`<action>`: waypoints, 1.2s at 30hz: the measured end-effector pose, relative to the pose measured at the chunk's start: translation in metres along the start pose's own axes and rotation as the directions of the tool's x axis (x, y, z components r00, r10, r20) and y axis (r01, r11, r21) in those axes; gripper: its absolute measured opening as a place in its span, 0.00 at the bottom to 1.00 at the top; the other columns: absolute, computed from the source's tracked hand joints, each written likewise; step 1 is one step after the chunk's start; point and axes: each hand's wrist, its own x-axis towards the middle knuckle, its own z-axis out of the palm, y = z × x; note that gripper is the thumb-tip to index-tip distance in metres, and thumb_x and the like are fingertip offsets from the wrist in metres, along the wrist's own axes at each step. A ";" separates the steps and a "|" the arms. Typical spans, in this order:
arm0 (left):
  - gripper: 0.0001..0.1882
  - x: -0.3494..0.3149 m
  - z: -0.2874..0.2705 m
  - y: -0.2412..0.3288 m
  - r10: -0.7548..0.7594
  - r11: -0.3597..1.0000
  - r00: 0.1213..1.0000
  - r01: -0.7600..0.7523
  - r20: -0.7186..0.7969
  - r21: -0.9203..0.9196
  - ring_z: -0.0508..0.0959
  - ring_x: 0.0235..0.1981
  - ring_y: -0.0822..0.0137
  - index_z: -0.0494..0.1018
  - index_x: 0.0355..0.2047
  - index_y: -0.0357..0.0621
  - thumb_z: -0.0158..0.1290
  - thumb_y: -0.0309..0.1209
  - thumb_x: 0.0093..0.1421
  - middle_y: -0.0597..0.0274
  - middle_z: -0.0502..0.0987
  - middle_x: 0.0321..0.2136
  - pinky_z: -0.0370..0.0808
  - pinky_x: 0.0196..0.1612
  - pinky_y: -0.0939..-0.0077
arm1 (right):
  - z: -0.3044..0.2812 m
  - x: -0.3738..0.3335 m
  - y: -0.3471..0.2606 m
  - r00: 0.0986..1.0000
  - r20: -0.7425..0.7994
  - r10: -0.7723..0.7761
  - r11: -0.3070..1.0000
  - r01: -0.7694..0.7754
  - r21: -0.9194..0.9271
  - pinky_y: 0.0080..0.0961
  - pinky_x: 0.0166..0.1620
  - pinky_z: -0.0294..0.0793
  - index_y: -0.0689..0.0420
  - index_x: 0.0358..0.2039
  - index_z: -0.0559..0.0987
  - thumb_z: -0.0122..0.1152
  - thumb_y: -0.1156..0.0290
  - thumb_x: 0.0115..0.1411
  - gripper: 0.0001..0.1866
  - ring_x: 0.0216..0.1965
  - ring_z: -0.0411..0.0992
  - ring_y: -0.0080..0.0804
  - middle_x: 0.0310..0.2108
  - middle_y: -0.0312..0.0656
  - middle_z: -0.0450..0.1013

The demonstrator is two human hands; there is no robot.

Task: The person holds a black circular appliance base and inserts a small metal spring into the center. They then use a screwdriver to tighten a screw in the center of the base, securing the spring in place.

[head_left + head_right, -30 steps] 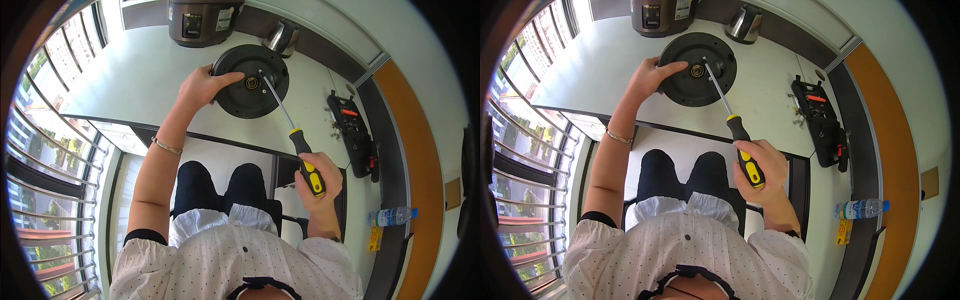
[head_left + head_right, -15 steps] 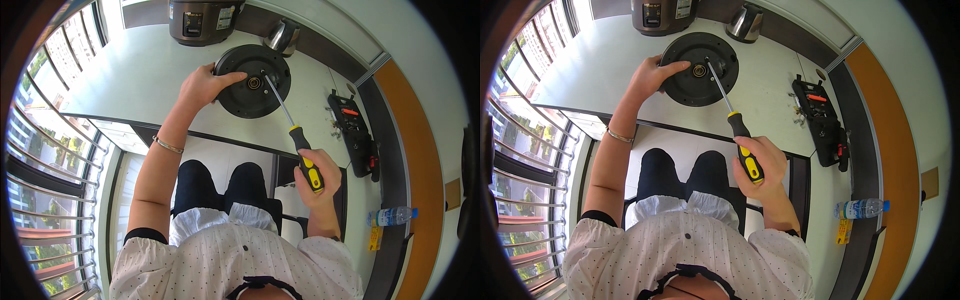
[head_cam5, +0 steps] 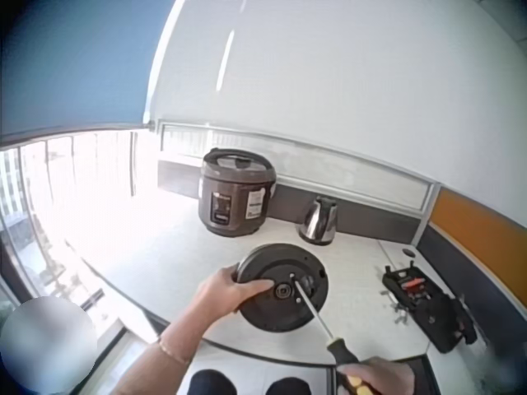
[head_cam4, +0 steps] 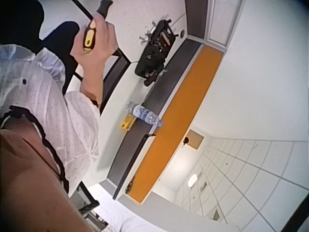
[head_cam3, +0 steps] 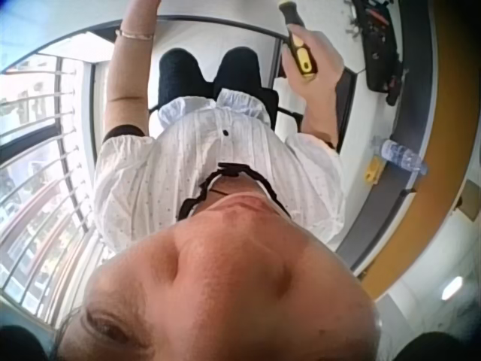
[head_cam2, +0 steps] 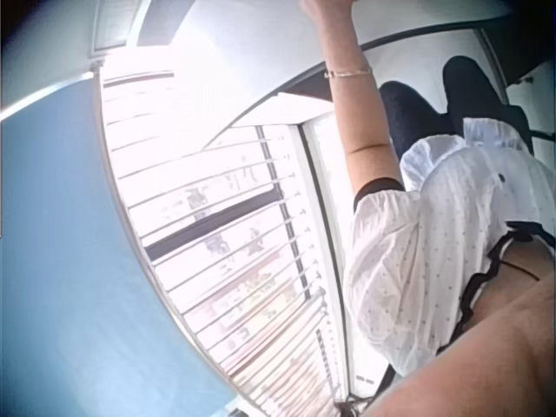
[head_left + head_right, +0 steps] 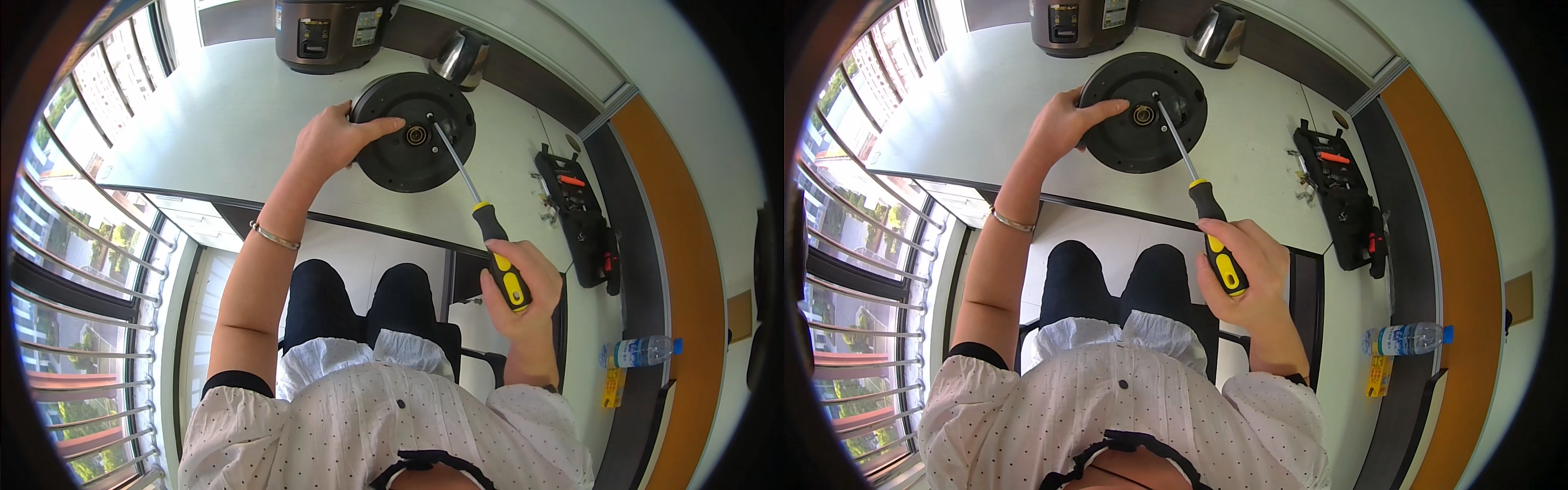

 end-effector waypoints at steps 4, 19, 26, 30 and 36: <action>0.39 -0.005 0.004 0.003 0.035 0.998 0.999 -0.034 -0.015 0.057 0.80 0.27 0.64 0.77 0.37 0.35 0.62 0.61 0.40 0.57 0.79 0.23 0.76 0.34 0.74 | -0.010 0.000 -0.001 1.000 -0.015 -0.007 1.000 0.007 -0.003 0.21 0.25 0.67 0.63 0.39 0.78 0.63 0.83 0.42 0.19 0.21 0.69 0.33 0.23 0.43 0.70; 0.42 -0.020 0.015 0.012 0.154 0.960 0.987 -0.137 -0.051 0.246 0.81 0.37 0.57 0.75 0.42 0.35 0.60 0.63 0.42 0.52 0.81 0.31 0.75 0.43 0.69 | -0.024 -0.005 -0.017 0.999 -0.008 0.037 0.979 -0.038 -0.198 0.21 0.25 0.68 0.63 0.40 0.79 0.59 0.83 0.51 0.14 0.21 0.69 0.29 0.27 0.43 0.73; 0.41 -0.024 0.021 0.013 0.173 0.937 0.981 -0.137 -0.087 0.322 0.80 0.36 0.56 0.73 0.40 0.33 0.60 0.62 0.42 0.52 0.81 0.30 0.75 0.42 0.68 | -0.026 -0.018 -0.020 0.850 0.008 0.527 0.828 -0.516 0.219 0.17 0.32 0.69 0.61 0.44 0.77 0.59 0.80 0.56 0.13 0.26 0.69 0.23 0.29 0.39 0.72; 0.40 -0.025 0.026 0.015 0.194 0.930 0.977 -0.154 -0.090 0.334 0.80 0.36 0.55 0.73 0.41 0.36 0.61 0.62 0.41 0.52 0.81 0.31 0.75 0.41 0.68 | -0.028 -0.021 -0.022 0.813 -0.021 0.582 0.809 -0.576 0.121 0.19 0.42 0.69 0.59 0.45 0.74 0.66 0.79 0.48 0.21 0.36 0.71 0.23 0.40 0.37 0.71; 0.44 -0.026 0.027 0.016 0.201 0.941 0.976 -0.170 -0.078 0.293 0.80 0.39 0.54 0.71 0.50 0.35 0.61 0.59 0.43 0.50 0.81 0.35 0.74 0.45 0.66 | -0.019 -0.032 -0.004 0.984 -0.094 0.154 0.889 -0.180 -0.420 0.28 0.28 0.75 0.61 0.41 0.75 0.66 0.77 0.50 0.17 0.27 0.75 0.42 0.31 0.46 0.74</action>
